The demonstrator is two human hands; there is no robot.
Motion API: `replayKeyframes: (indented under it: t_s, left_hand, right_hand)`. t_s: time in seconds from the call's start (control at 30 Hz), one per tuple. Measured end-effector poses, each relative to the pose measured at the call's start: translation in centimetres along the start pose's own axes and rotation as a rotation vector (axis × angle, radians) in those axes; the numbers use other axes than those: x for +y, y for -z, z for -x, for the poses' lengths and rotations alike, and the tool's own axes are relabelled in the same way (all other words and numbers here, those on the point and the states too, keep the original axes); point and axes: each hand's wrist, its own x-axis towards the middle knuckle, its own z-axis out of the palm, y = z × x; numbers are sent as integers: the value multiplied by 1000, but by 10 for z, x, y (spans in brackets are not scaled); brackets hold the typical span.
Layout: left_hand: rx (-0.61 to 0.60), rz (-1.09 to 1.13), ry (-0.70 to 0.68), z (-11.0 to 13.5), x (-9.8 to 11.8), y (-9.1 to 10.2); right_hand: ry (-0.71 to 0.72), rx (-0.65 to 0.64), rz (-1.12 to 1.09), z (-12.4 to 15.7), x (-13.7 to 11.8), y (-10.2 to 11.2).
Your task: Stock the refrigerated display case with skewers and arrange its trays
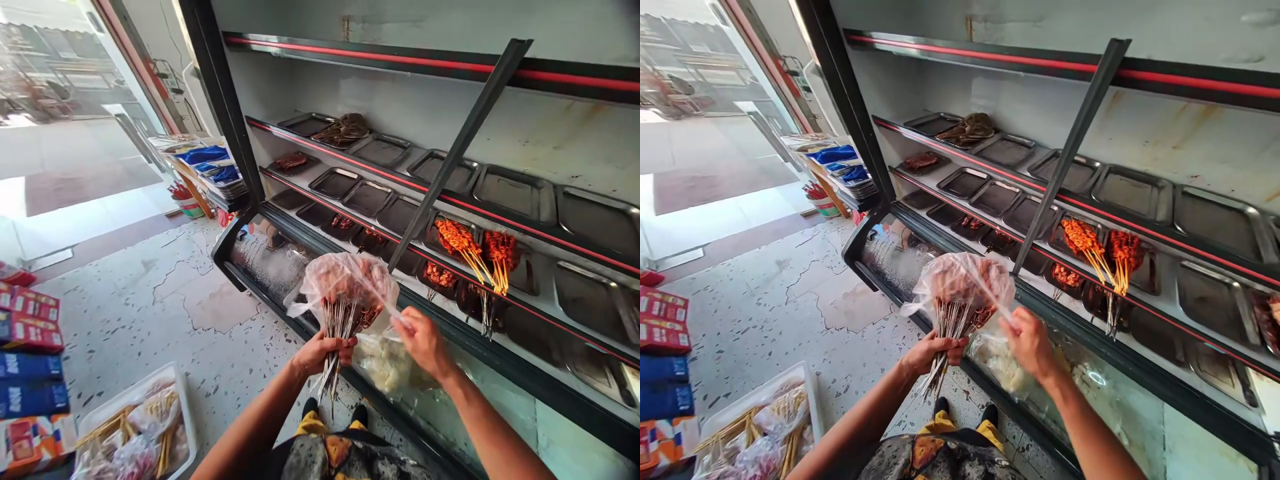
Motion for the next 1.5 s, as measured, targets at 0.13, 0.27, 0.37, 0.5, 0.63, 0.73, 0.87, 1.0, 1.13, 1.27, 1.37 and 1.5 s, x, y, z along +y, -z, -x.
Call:
replayKeyframes:
  t_s: [0.13, 0.27, 0.37, 0.5, 0.63, 0.73, 0.87, 1.0, 1.13, 1.27, 1.37, 1.5]
  left_hand:
    - [-41, 37, 62, 1, 8, 0]
    - [-94, 32, 136, 2, 14, -3]
    - [-188, -5, 199, 2, 16, -4]
    - [-274, -43, 242, 3, 14, -4]
    - [-316, -45, 310, 2, 10, -4]
    - [-326, -100, 333, 1, 7, -2]
    - [-343, -227, 363, -4, 6, 1]
    - [-387, -250, 472, -7, 6, 1]
    - [-408, -243, 592, -10, 3, -5]
    - [-433, -259, 710, -14, 1, -13]
    - [-450, -277, 754, -18, 0, -16]
    - [-461, -264, 810, -25, -5, -18]
  right_hand:
    - [-223, 335, 183, -8, 56, 45]
    - [-211, 330, 97, -9, 73, 54]
    - [-198, 404, -12, -12, 64, 51]
    - [-228, 309, -124, -22, 59, 58]
    - [-209, 282, 23, -32, 64, 72]
    - [-209, 220, 78, -40, 67, 83]
    - [-259, 40, -63, -61, 67, 85]
    - [-426, -175, -76, -91, 64, 72]
    - [-618, -311, -95, -108, 61, 60]
    - [-774, -445, -227, -108, 66, 57]
    - [-826, -488, -278, -103, 73, 59]
    - [-863, -629, -332, -96, 79, 56]
